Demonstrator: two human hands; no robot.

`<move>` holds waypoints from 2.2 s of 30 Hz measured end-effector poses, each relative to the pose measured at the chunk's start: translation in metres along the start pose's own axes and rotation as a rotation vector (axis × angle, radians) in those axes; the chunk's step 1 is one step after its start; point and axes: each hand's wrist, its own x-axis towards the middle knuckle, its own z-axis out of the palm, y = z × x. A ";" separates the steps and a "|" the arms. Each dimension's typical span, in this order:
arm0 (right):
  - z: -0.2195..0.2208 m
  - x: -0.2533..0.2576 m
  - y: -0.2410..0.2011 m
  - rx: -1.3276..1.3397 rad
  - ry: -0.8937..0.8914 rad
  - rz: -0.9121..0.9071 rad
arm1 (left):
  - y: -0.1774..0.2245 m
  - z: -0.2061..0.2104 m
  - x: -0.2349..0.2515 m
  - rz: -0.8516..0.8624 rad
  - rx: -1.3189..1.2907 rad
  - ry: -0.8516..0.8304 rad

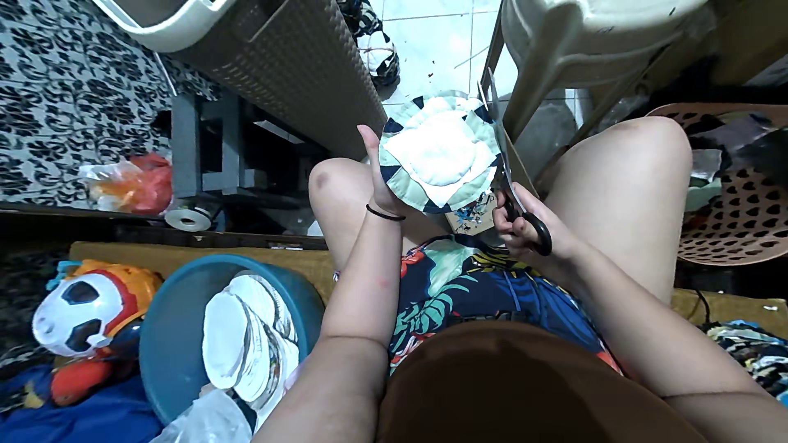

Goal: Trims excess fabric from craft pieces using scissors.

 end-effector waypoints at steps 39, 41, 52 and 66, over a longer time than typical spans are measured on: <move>0.006 0.001 -0.005 -0.013 0.041 0.032 | 0.002 0.007 -0.002 0.039 -0.097 -0.007; 0.005 0.002 -0.003 -0.010 0.033 0.031 | 0.001 0.006 -0.002 0.028 -0.118 -0.016; 0.011 0.003 -0.003 -0.048 0.075 0.046 | 0.002 0.007 -0.004 0.055 -0.142 0.149; 0.015 0.011 0.001 -0.322 0.203 0.282 | 0.011 -0.006 -0.007 -0.264 -0.202 0.126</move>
